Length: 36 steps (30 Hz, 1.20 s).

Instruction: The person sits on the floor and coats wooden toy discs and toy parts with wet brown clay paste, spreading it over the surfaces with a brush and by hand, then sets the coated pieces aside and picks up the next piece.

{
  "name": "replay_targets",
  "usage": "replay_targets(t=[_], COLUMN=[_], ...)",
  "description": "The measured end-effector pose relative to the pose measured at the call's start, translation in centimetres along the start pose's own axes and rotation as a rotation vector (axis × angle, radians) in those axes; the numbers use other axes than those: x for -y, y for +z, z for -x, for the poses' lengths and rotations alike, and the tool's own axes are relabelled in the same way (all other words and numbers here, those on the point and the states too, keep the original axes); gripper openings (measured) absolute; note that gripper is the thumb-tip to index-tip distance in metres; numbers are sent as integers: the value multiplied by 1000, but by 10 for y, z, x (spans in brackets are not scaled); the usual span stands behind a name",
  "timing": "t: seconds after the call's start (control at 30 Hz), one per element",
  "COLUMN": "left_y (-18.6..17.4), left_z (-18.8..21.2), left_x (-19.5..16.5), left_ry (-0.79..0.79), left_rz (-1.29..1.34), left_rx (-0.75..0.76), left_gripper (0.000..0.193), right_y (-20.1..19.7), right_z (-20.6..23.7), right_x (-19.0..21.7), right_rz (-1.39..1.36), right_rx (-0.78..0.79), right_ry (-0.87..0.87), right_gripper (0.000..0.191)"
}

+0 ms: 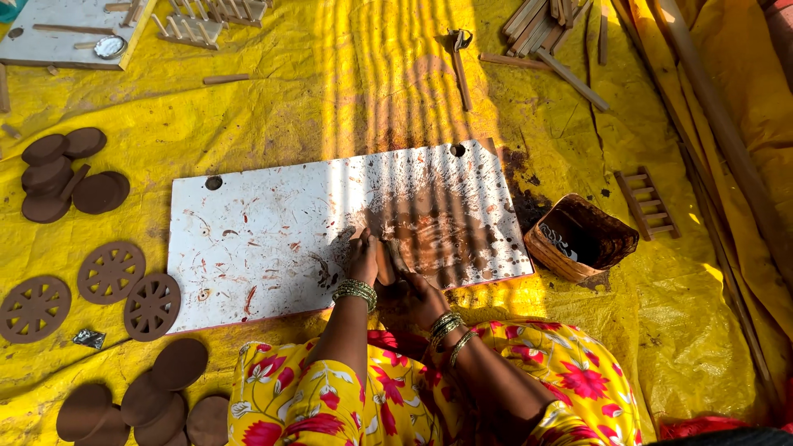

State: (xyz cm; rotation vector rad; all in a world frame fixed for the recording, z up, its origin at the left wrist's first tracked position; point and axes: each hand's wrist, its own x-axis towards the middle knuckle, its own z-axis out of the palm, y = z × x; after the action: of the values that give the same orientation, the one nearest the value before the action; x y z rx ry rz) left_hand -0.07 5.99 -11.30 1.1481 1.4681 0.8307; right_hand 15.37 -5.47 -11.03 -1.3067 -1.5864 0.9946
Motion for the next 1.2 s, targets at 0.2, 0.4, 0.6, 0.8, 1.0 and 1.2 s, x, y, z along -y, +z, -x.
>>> replay_targets(t=[0.2, 0.4, 0.6, 0.8, 1.0, 1.2], left_y=[-8, 1, -18, -20, -19, -41], left_z=[10, 11, -1, 28, 63, 73], left_x=[-21, -38, -56, -80, -89, -79], left_ry=[-261, -221, 23, -140, -260, 13], left_rz=[140, 583, 1014, 1376, 1450, 1505], left_rx=[-66, -91, 69, 356, 356, 264], left_gripper=[70, 59, 56, 59, 71, 60], right_y=[3, 0, -4, -48, -38, -55], right_z=[26, 6, 33, 32, 45, 30], right_x=[32, 24, 63, 135, 160, 164], right_rz=[179, 83, -69, 146, 226, 160], right_rx=[125, 45, -5, -64, 8, -151], right_ry=[260, 481, 47, -168, 59, -196], right_gripper=[57, 54, 55, 50, 44, 44])
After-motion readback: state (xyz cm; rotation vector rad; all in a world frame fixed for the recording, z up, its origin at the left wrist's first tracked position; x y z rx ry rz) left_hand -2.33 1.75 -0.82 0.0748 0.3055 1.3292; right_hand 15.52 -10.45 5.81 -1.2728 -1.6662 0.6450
